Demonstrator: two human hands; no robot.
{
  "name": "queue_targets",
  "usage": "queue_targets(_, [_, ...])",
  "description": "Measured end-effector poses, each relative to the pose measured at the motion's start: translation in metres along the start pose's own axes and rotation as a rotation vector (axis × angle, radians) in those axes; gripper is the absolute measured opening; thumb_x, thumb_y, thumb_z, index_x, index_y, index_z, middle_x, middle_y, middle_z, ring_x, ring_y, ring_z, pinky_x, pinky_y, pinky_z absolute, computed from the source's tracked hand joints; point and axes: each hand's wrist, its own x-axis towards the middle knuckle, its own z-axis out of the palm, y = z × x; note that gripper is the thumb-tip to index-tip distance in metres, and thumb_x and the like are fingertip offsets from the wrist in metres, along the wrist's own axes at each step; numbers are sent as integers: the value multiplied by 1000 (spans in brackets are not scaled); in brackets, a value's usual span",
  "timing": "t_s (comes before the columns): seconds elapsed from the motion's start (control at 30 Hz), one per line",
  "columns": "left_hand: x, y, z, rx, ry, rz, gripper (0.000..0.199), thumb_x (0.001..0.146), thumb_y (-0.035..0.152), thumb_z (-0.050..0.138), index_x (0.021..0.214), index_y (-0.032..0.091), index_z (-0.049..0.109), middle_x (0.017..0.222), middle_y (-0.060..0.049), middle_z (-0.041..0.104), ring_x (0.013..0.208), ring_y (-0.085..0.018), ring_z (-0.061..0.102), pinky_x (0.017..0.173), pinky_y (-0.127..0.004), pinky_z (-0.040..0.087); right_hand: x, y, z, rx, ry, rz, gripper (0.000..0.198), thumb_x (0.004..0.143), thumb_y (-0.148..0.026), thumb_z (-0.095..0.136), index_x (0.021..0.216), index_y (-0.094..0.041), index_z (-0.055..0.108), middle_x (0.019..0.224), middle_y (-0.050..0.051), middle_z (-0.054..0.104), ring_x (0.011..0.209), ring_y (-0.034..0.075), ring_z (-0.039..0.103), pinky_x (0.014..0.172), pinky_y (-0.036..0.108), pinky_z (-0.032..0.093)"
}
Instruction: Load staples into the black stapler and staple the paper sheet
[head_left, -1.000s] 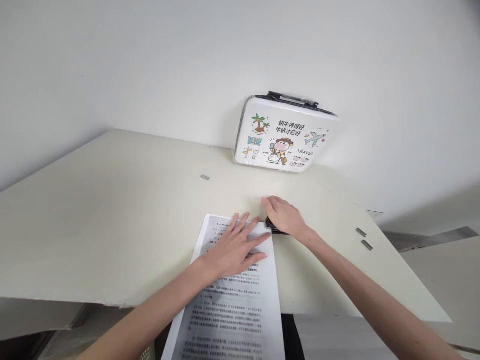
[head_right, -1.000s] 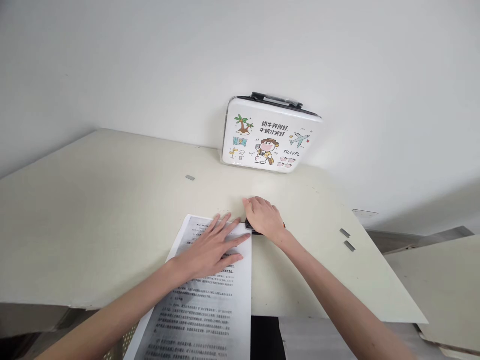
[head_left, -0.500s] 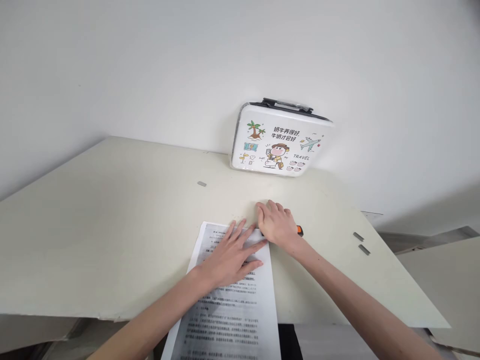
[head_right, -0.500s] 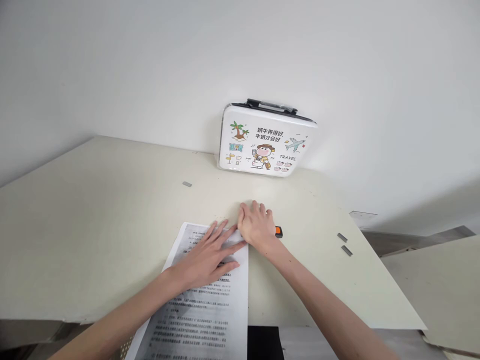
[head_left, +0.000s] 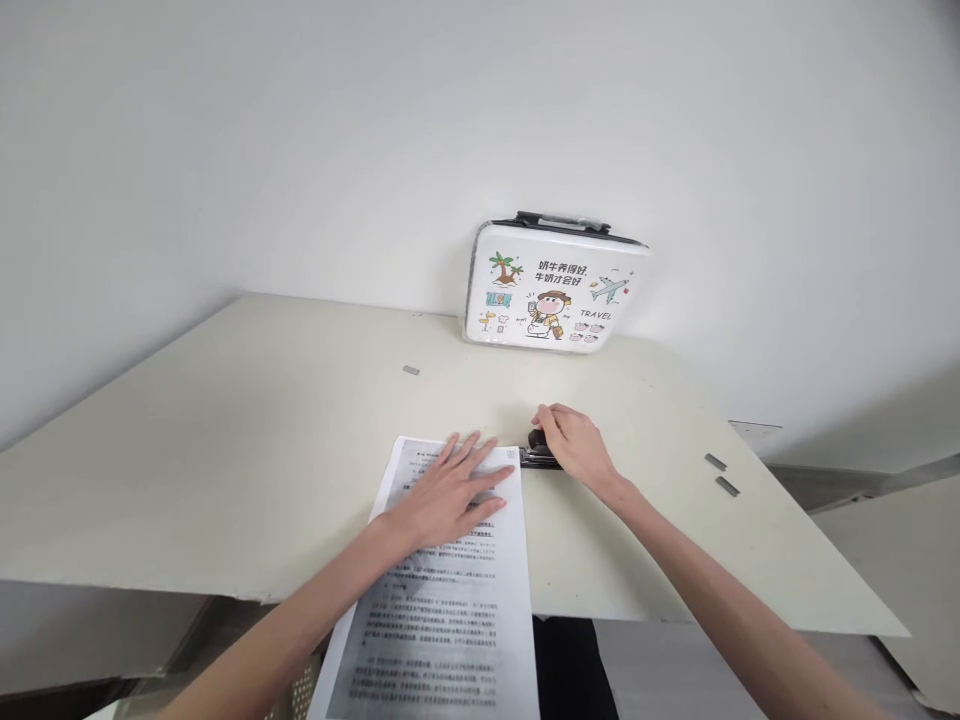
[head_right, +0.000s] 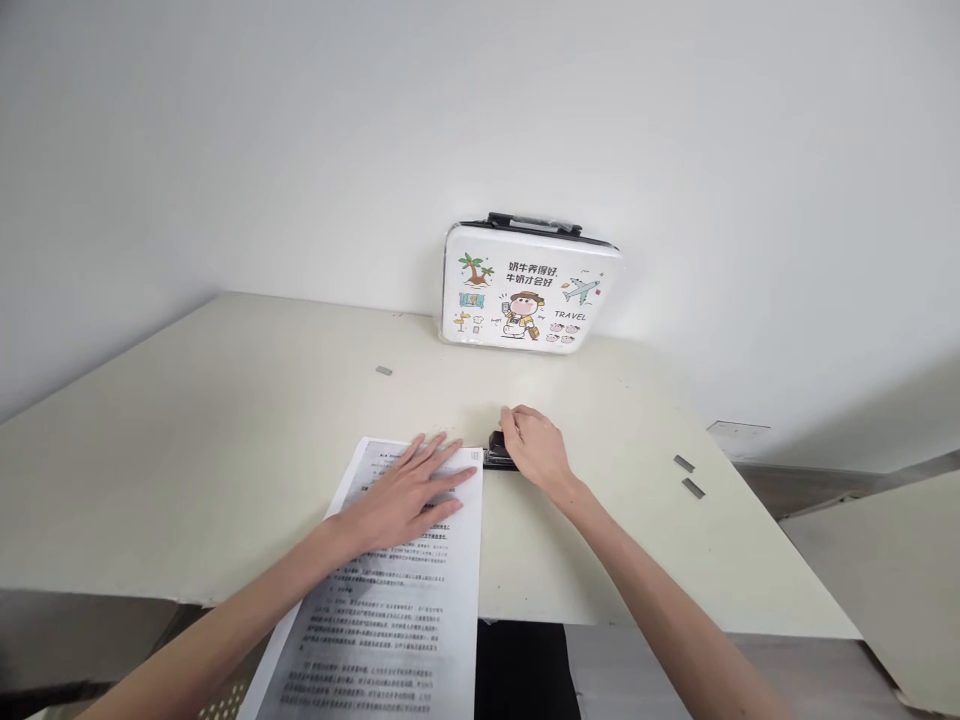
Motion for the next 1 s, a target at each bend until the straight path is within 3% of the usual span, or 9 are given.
queue_targets(0.13, [-9,-10,-6,17,2,-21,53,110,57,36,157,35,48,175,3,20,163,-28,13,134,-51,12,-28,23,0,102,69,-127,53,112,-48,24,90,-25,67,95,6,75,88,24,70,81,34,50])
queue_targets(0.27, [-22,-23,-16,47,38,-77,53,110,56,38,158,34,47,174,2,25,163,-26,15,134,-50,15,-49,61,-1,163,56,-196,36,105,-56,47,118,-27,64,110,5,76,90,24,70,77,35,55])
queue_targets(0.47, [-60,-52,-42,134,19,-254,63,108,60,40,163,30,38,175,-1,23,162,-30,14,132,-56,16,-63,102,-2,272,90,-189,36,100,-59,58,114,-26,64,105,6,75,87,24,69,72,35,56])
queue_targets(0.67, [-99,-58,-57,143,-29,-317,67,107,60,41,168,38,24,175,3,19,162,-30,17,129,-55,27,-77,112,-11,341,63,-153,33,100,-57,59,114,-28,65,106,5,74,88,23,68,73,35,55])
queue_targets(0.77, [-108,-51,-55,160,-25,-297,64,109,56,37,168,41,17,175,6,17,161,-29,18,130,-55,25,-87,115,-15,358,66,-118,33,100,-57,60,114,-28,64,107,4,73,89,23,67,72,34,55])
queue_targets(1.0, [-92,-54,-41,227,-17,-312,68,107,59,41,168,42,15,175,6,15,162,-31,14,131,-58,18,-109,118,-21,382,95,-47,35,98,-59,62,111,-27,66,101,5,72,83,22,62,58,29,50])
